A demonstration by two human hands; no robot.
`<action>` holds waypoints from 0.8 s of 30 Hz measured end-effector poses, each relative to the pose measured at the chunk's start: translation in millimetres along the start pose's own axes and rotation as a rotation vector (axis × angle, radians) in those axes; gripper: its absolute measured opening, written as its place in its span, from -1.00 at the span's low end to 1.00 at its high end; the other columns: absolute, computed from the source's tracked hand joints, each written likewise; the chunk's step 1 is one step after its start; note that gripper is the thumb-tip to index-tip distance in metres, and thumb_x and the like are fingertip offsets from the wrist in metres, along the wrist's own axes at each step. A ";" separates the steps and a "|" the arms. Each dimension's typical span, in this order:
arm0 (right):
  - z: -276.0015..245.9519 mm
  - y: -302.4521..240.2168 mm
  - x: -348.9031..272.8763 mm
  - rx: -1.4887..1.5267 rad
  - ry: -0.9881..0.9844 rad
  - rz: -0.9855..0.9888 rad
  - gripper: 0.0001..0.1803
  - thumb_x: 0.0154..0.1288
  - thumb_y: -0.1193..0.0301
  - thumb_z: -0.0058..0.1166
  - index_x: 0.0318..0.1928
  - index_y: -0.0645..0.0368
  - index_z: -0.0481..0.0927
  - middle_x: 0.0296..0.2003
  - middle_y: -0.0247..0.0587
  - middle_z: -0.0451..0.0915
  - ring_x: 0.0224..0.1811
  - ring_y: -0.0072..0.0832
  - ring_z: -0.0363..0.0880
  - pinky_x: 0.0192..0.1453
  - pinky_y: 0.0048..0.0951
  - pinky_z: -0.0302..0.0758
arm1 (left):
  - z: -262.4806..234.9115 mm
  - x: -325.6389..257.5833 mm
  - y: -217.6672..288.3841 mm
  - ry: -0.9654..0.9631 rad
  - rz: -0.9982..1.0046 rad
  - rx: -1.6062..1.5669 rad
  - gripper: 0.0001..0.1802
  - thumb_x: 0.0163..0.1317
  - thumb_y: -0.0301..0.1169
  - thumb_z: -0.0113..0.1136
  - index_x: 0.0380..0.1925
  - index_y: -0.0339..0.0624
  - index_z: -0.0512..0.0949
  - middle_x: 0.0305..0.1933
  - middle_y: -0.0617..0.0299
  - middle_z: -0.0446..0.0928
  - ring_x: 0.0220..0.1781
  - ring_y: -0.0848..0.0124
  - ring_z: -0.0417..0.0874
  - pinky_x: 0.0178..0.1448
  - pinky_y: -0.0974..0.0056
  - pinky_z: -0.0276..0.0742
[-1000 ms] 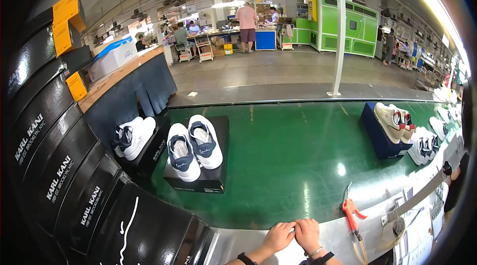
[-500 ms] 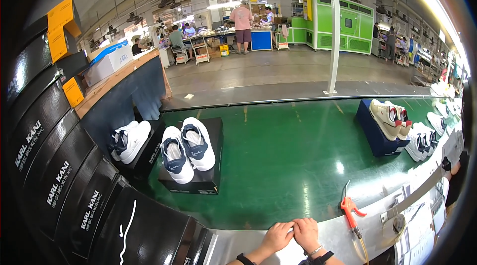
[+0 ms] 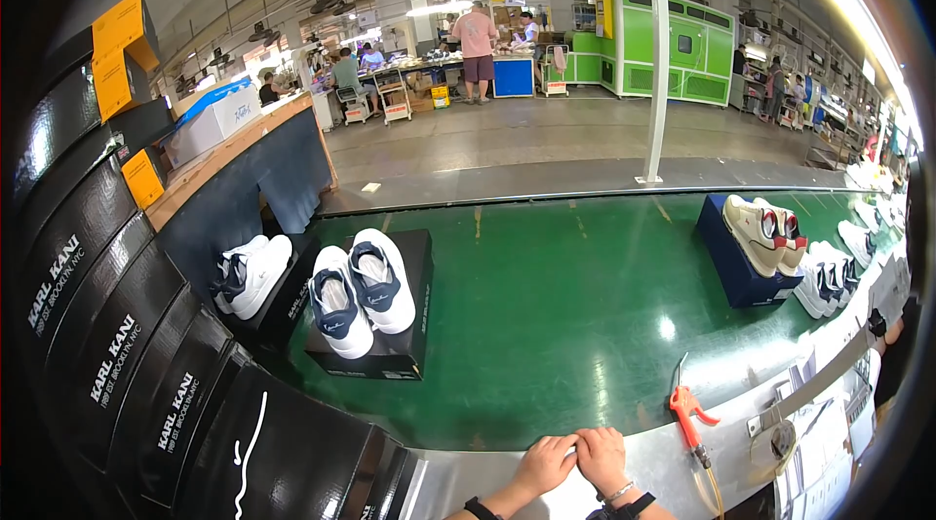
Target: Scanning shoeboxes and placing pairs of shoes into the corresponding boxes on a conveyor belt.
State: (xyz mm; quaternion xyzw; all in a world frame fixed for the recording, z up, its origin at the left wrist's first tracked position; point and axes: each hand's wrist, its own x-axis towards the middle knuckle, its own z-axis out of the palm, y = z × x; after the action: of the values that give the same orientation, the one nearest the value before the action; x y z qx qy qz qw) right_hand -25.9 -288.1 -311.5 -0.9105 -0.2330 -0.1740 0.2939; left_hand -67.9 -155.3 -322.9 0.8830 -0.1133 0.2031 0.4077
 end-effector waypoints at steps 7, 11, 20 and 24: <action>-2.9 7.8 -1.8 -0.004 -0.018 0.002 -0.90 0.10 0.40 0.04 -0.38 0.03 0.63 -0.47 -0.31 0.57 -0.35 -0.27 0.48 -0.16 -0.27 0.36 | 6.0 1.4 4.2 0.014 0.011 0.015 -0.66 0.08 -0.37 0.18 -0.10 -0.17 0.48 -0.20 0.12 0.56 -0.18 0.13 0.54 -0.09 0.14 0.47; -12.1 8.3 0.5 0.095 -0.026 0.062 -0.88 0.06 0.43 0.08 -0.34 0.07 0.61 -0.45 -0.29 0.55 -0.33 -0.27 0.48 -0.17 -0.29 0.37 | 10.4 2.9 5.9 0.014 0.020 0.012 -0.66 0.08 -0.37 0.18 -0.10 -0.18 0.48 -0.22 0.13 0.56 -0.18 0.13 0.54 -0.10 0.14 0.47; -102.1 -62.3 37.1 0.803 -0.158 0.066 -0.76 0.15 0.48 0.03 -0.15 0.28 0.55 -0.22 -0.11 0.50 -0.18 -0.37 0.48 -0.11 -0.46 0.44 | 25.1 -0.6 -1.9 -0.013 -0.012 -0.008 -0.70 0.12 -0.30 0.14 -0.14 -0.10 0.51 -0.24 0.17 0.57 -0.18 0.17 0.56 -0.12 0.13 0.49; -159.2 -111.8 30.3 1.222 -0.969 -0.746 -0.29 0.22 0.02 0.10 0.20 0.28 0.29 0.24 0.01 0.21 0.28 0.01 0.18 0.30 0.07 0.12 | 22.7 14.5 15.7 -0.082 -0.057 0.048 -0.72 0.14 -0.29 0.13 -0.14 -0.10 0.52 -0.25 0.19 0.58 -0.18 0.21 0.56 -0.09 0.15 0.48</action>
State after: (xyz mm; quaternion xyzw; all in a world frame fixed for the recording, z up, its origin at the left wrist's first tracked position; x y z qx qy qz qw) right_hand -88.3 -296.1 -124.8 -0.4306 -0.6691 0.3040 0.5240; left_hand -54.7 -183.3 -319.0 0.9030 -0.0998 0.1579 0.3869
